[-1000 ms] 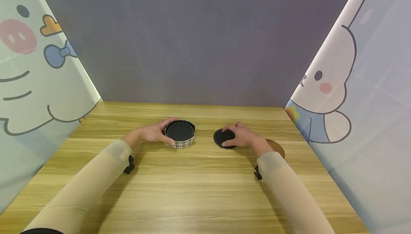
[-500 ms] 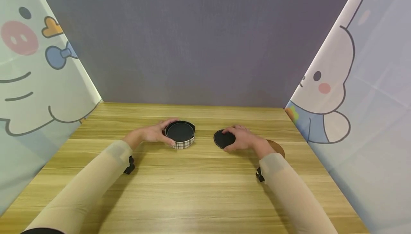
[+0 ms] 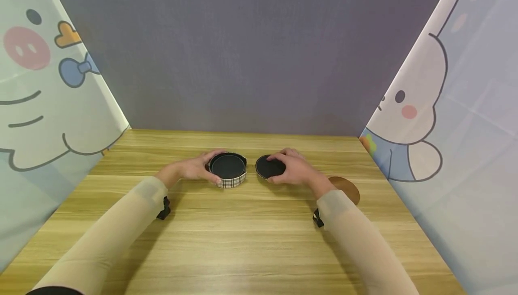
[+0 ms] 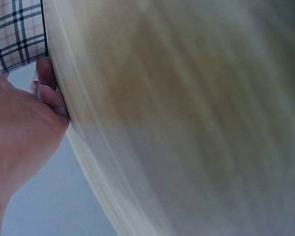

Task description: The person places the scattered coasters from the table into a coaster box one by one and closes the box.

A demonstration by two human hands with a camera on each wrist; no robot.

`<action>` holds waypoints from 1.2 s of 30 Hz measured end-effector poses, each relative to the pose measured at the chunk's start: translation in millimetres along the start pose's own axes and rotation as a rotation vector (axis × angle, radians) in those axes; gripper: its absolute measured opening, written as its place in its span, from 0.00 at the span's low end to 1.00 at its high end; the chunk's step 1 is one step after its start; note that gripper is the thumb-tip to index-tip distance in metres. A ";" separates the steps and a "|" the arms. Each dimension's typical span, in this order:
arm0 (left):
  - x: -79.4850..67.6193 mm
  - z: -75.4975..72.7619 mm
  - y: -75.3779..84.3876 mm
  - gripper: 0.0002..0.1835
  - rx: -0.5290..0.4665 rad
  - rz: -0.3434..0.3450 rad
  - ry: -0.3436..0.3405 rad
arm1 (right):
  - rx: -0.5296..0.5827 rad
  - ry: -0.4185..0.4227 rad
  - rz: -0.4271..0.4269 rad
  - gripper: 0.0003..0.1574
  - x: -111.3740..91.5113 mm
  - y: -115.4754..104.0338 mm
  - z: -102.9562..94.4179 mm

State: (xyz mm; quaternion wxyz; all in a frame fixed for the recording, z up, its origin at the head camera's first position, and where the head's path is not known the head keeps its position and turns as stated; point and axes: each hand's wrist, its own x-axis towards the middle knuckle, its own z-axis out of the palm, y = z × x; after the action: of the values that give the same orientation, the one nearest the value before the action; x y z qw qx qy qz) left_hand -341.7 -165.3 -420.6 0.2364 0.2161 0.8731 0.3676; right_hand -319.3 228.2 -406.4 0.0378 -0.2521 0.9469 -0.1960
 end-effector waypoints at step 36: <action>1.9 -2.0 -3.1 0.68 0.049 0.012 -0.020 | 0.014 -0.042 -0.155 0.46 73.2 -89.2 42.3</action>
State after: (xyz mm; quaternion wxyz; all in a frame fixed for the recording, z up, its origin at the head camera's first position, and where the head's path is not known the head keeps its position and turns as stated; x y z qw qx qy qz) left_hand -345.0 -167.3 -422.1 0.2375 0.2304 0.8782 0.3452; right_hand -334.5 106.3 -408.6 0.0443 -0.3285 0.9222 -0.1994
